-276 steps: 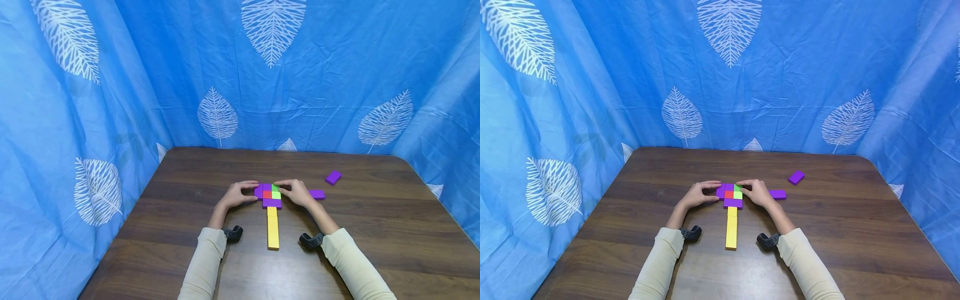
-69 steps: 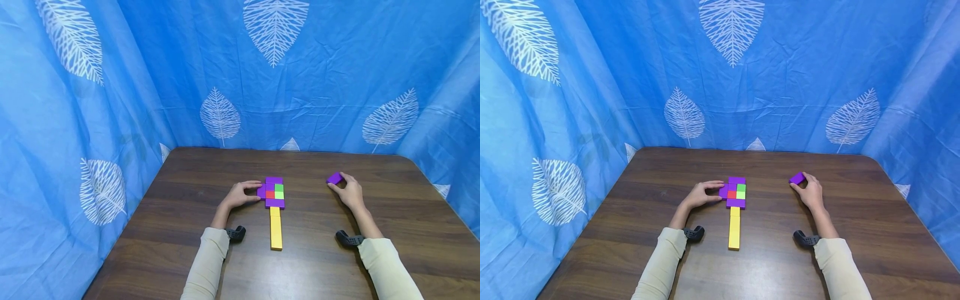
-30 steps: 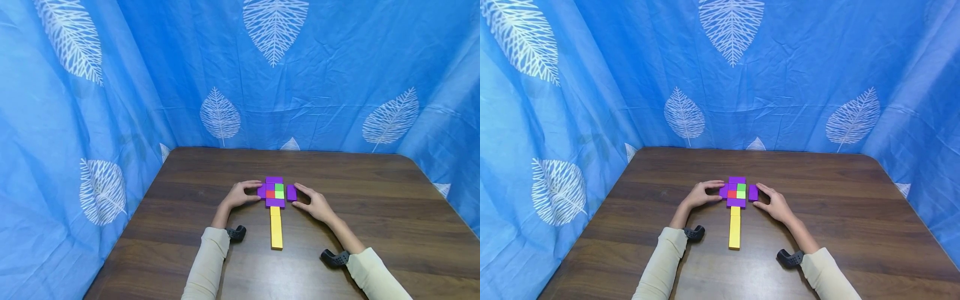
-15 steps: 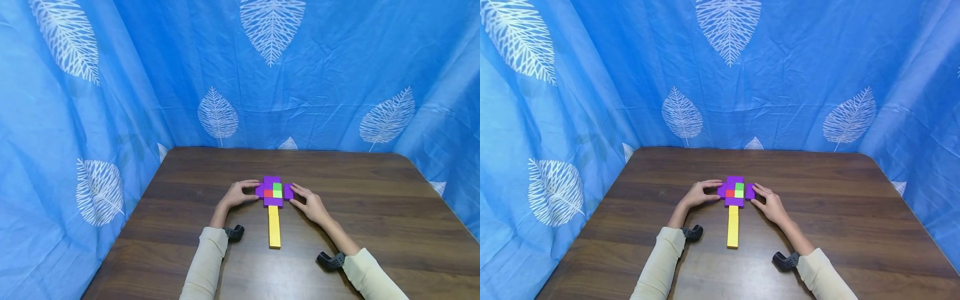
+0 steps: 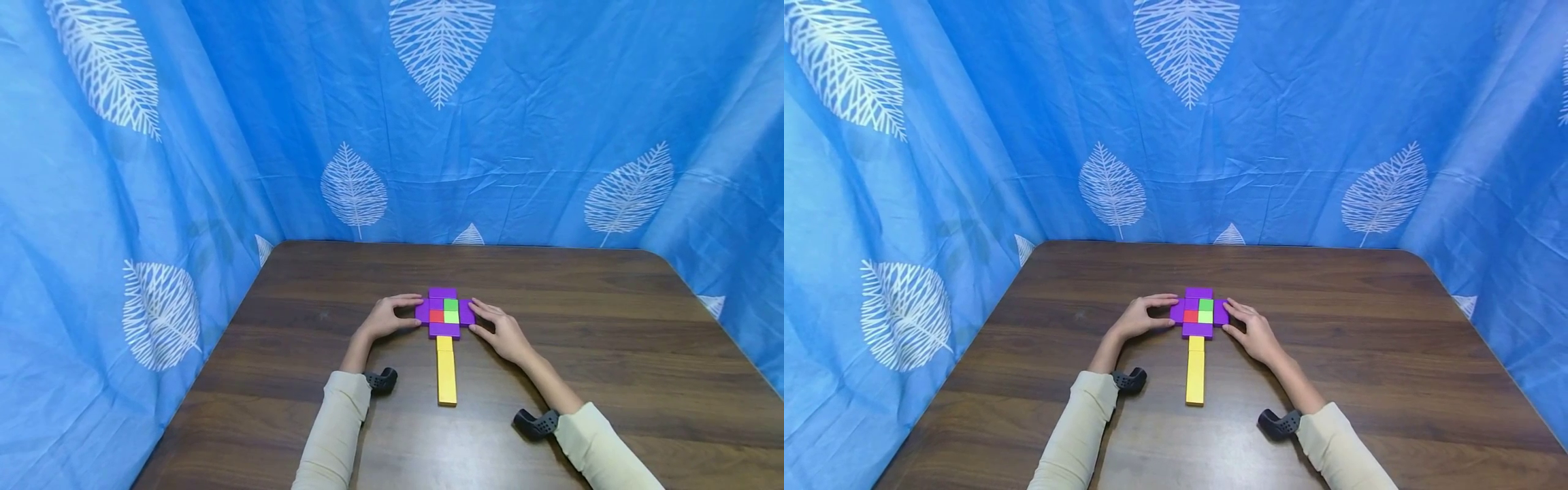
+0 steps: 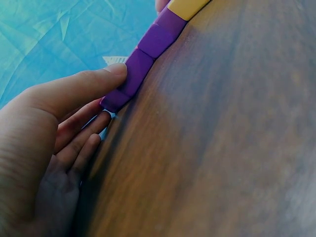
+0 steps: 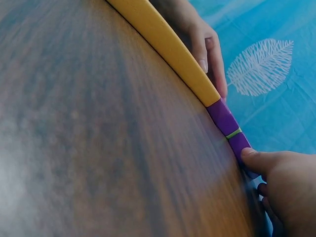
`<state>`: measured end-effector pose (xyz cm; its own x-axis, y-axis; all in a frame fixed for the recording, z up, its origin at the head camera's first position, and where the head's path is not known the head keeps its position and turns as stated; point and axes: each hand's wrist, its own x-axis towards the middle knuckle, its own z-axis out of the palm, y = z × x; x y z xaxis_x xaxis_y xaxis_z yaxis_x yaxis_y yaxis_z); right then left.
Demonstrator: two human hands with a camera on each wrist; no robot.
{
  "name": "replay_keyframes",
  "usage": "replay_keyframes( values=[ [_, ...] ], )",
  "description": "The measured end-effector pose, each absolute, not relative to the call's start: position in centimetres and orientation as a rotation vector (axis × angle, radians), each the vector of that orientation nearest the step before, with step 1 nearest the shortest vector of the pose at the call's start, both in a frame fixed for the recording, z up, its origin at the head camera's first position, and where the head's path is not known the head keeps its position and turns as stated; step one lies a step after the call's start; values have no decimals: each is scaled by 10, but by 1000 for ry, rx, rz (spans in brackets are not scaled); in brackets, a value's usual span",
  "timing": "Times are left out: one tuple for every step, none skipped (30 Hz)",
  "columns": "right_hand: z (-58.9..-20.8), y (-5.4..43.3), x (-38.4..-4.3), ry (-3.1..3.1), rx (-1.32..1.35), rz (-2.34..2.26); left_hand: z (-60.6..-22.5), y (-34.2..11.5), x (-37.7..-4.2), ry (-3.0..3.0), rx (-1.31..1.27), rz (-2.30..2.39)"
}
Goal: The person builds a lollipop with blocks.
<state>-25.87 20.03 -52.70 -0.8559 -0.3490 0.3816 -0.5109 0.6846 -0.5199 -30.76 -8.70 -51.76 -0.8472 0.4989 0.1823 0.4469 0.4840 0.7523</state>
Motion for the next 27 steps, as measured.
replay_keyframes(
  values=[
    [-527, 200, -259, -2645, 689, 929, -518, -87, -308, 2654, 852, 1318],
    [-527, 200, -259, -2643, 691, 927, -518, -87, -308, 2654, 855, 1319],
    [-527, 200, -259, -2641, 693, 926, -518, -87, -308, 2653, 857, 1322],
    [-527, 199, -259, -2638, 696, 924, -518, -87, -308, 2654, 857, 1320],
    [-527, 199, -259, -2637, 697, 921, -518, -87, -308, 2655, 856, 1320],
    [-527, 199, -259, -2636, 698, 919, -518, -87, -308, 2653, 852, 1322],
    [-527, 198, -259, -2637, 698, 919, -518, -87, -308, 2654, 850, 1322],
    [-527, 198, -259, -2638, 696, 919, -518, -88, -308, 2655, 852, 1321],
    [-527, 198, -258, -2640, 693, 919, -517, -88, -308, 2655, 852, 1320],
    [-527, 198, -258, -2641, 690, 919, -517, -88, -308, 2655, 852, 1318],
    [-527, 197, -258, -2643, 689, 918, -517, -88, -307, 2655, 852, 1318],
    [-527, 197, -258, -2643, 688, 919, -517, -88, -307, 2654, 852, 1318],
    [-527, 197, -258, -2643, 687, 920, -517, -88, -307, 2654, 853, 1317],
    [-527, 197, -257, -2642, 686, 921, -517, -88, -307, 2652, 854, 1319],
    [-527, 197, -257, -2641, 687, 921, -516, -88, -307, 2651, 850, 1319],
    [-527, 197, -257, -2642, 686, 921, -516, -88, -306, 2649, 850, 1322],
    [-527, 197, -257, -2643, 686, 921, -516, -88, -306, 2648, 849, 1324],
    [-527, 197, -257, -2644, 685, 922, -516, -88, -306, 2647, 849, 1327],
    [-527, 197, -257, -2644, 686, 920, -516, -88, -306, 2647, 850, 1327],
    [-527, 197, -257, -2643, 686, 921, -516, -88, -306, 2645, 852, 1331],
    [-527, 197, -257, -2641, 687, 922, -516, -88, -306, 2645, 852, 1332],
    [-527, 197, -257, -2640, 687, 923, -516, -87, -306, 2646, 855, 1331],
    [-527, 197, -257, -2638, 688, 922, -516, -87, -306, 2647, 856, 1328],
    [-527, 197, -257, -2636, 689, 922, -516, -87, -306, 2647, 858, 1326],
    [-527, 198, -257, -2633, 688, 923, -516, -87, -306, 2647, 859, 1325],
    [-527, 198, -257, -2630, 688, 924, -516, -87, -305, 2648, 857, 1323],
    [-528, 198, -258, -2629, 689, 922, -516, -87, -305, 2650, 854, 1321]
  ],
)
